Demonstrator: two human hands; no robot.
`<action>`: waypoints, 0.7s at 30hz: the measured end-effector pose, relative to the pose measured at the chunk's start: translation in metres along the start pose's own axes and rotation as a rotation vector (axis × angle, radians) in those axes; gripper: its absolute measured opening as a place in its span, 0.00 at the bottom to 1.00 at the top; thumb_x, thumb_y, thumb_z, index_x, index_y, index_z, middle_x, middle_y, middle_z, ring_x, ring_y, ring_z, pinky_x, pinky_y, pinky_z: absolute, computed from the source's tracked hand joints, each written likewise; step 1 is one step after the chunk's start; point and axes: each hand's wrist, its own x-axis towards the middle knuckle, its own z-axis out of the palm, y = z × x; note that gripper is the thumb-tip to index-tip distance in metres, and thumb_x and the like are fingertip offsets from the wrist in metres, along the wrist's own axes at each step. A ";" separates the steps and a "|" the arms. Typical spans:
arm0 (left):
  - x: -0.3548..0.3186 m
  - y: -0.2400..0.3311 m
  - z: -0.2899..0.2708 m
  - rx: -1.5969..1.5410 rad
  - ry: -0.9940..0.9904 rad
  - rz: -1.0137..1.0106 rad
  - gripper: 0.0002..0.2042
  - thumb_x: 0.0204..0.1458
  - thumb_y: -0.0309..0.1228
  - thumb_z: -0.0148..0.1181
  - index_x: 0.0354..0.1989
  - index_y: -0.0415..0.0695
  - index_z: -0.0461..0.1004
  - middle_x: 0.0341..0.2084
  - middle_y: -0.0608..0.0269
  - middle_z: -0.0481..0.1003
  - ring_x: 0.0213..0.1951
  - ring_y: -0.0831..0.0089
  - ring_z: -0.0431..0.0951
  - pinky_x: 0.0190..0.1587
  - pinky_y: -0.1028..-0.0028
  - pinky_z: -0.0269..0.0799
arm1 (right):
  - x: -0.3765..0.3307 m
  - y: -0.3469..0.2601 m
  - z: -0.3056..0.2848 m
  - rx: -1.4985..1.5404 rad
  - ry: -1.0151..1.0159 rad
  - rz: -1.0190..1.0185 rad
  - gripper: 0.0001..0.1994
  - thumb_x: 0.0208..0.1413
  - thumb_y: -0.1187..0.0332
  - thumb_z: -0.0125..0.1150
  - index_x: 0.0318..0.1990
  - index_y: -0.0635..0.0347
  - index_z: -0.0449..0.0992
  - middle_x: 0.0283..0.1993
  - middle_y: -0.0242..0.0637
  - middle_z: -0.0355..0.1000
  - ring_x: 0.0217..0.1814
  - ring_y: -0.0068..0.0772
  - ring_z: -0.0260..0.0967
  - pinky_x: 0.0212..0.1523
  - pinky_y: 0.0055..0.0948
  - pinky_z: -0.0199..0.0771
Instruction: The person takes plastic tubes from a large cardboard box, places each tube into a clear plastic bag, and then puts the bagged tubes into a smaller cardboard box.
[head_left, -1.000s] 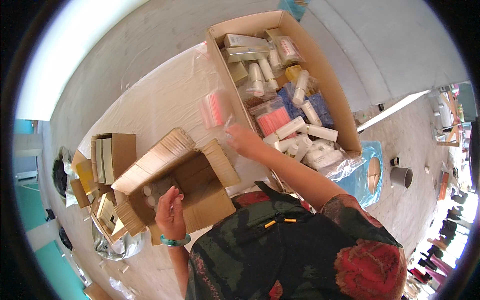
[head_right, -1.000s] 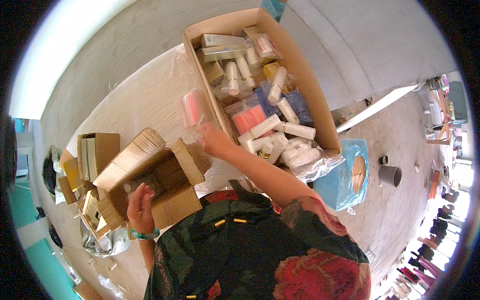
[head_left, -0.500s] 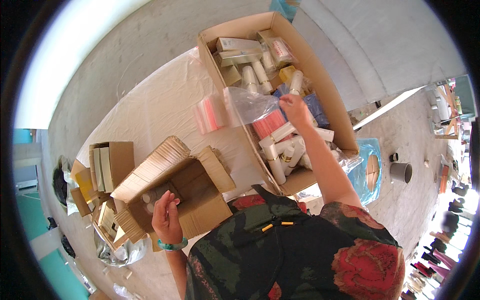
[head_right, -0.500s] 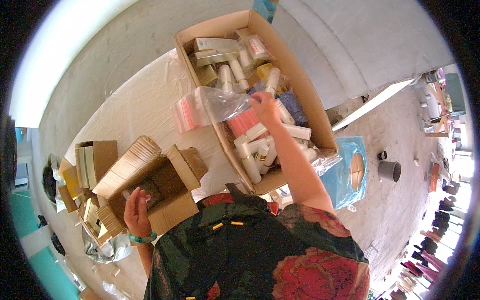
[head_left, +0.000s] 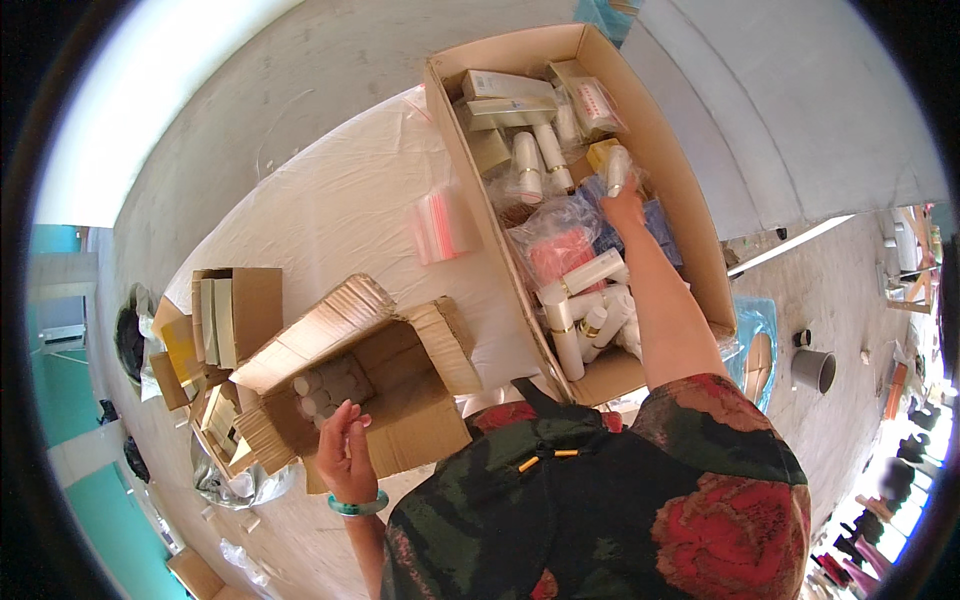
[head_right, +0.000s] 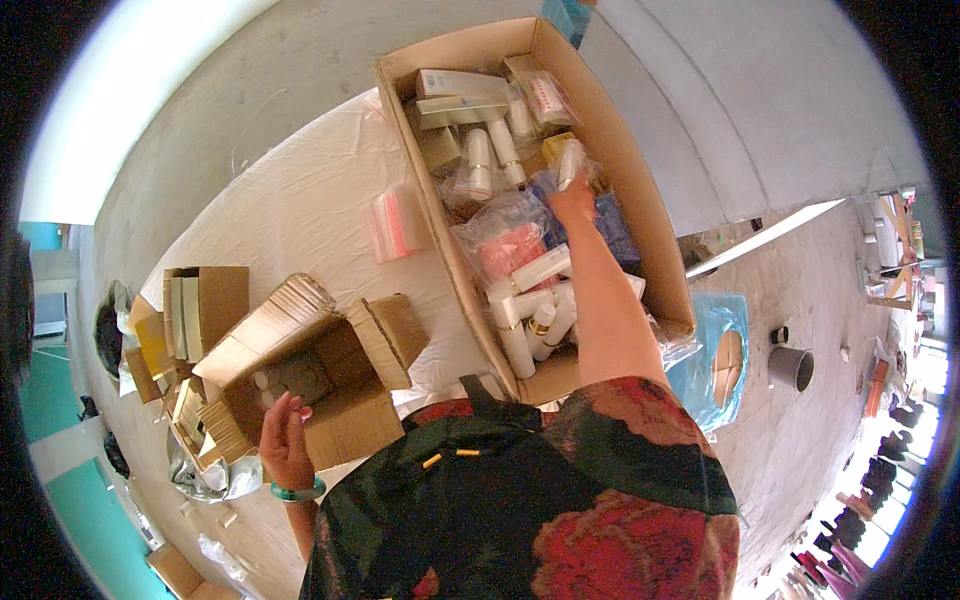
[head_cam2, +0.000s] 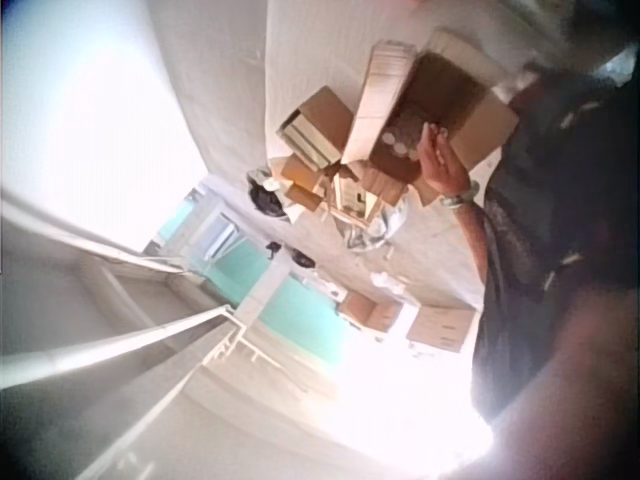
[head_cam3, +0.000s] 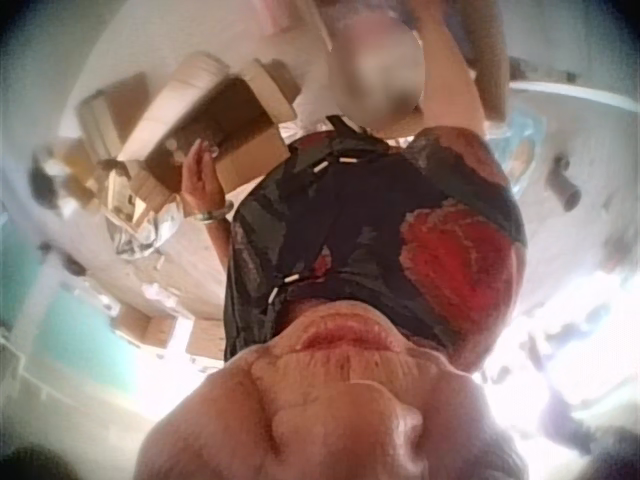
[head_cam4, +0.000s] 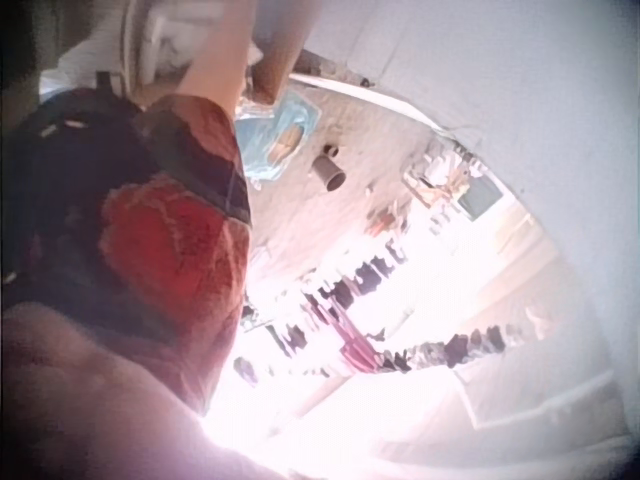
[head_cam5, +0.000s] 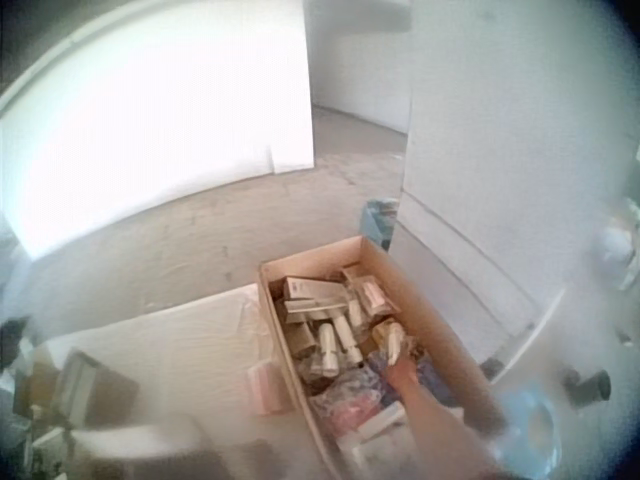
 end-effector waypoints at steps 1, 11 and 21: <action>0.001 0.000 0.000 -0.003 -0.008 0.015 0.12 0.55 0.20 0.49 0.47 0.36 0.70 0.37 0.58 0.73 0.37 0.72 0.74 0.42 0.74 0.71 | 0.013 0.011 0.002 0.158 0.029 0.007 0.40 0.44 0.60 0.59 0.65 0.57 0.46 0.53 0.53 0.66 0.54 0.52 0.65 0.52 0.45 0.65; 0.031 0.032 0.013 -0.347 -0.140 0.039 0.15 0.56 0.20 0.46 0.52 0.37 0.67 0.43 0.55 0.72 0.39 0.70 0.75 0.43 0.74 0.71 | -0.164 -0.075 -0.105 1.345 -1.090 -0.472 0.29 0.48 0.56 0.56 0.54 0.65 0.62 0.39 0.44 0.72 0.28 0.24 0.69 0.29 0.22 0.71; 0.066 0.050 0.014 -0.816 -0.366 -0.032 0.19 0.56 0.26 0.48 0.57 0.41 0.59 0.47 0.57 0.68 0.44 0.68 0.73 0.40 0.71 0.76 | -0.294 -0.137 -0.121 0.847 -1.183 -0.576 0.28 0.52 0.52 0.55 0.53 0.65 0.65 0.43 0.38 0.70 0.40 0.25 0.69 0.35 0.21 0.70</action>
